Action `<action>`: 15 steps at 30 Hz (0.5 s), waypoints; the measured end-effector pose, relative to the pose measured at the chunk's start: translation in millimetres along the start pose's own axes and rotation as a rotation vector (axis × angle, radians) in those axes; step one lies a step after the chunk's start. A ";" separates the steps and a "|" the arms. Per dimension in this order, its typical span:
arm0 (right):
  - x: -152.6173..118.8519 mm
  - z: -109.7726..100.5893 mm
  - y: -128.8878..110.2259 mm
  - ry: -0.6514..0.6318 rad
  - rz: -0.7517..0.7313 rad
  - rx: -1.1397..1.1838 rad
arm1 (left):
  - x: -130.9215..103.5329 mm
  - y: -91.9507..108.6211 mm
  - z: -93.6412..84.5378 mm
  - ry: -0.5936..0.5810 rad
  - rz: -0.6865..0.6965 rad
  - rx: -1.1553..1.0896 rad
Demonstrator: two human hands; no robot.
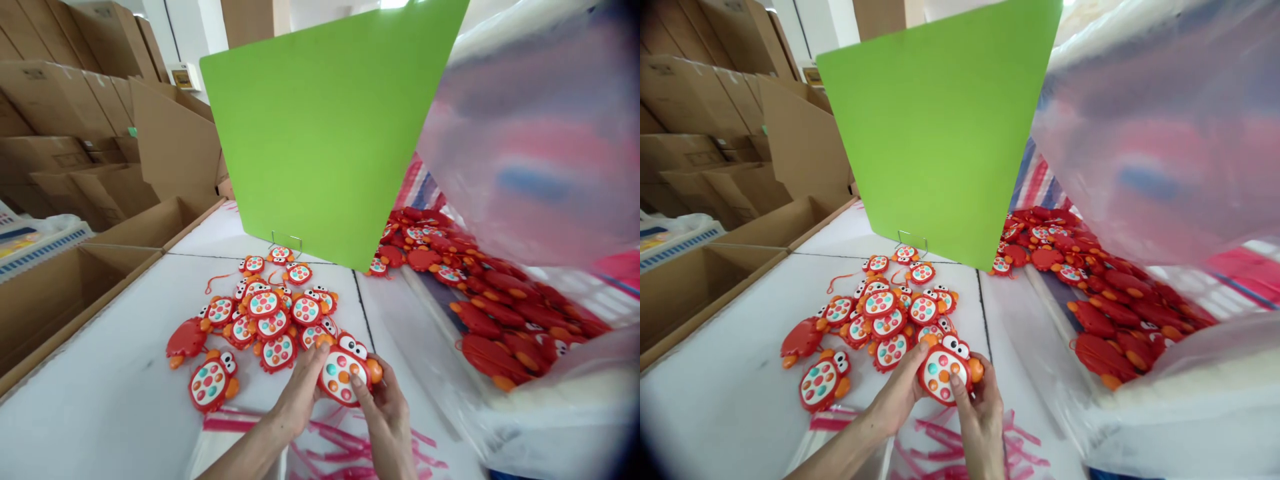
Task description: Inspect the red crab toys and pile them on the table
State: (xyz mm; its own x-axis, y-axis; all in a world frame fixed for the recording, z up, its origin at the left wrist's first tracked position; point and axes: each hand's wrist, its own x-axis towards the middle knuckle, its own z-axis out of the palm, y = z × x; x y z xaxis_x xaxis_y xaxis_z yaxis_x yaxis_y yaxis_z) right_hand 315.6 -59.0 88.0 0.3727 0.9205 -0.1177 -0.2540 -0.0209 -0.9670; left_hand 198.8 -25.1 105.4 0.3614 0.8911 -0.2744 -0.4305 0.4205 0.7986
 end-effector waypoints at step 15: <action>-23.7 3.3 -3.9 0.006 -0.039 -0.054 | 2.2 -9.4 -1.4 0.152 0.102 0.056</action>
State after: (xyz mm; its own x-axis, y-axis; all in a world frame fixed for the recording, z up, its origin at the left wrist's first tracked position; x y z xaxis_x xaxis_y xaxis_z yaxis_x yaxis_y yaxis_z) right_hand 304.9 -79.5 95.3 0.3868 0.9186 -0.0814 -0.1908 -0.0067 -0.9816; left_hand 202.4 -26.8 96.5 0.1870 0.9460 -0.2646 -0.4103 0.3200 0.8540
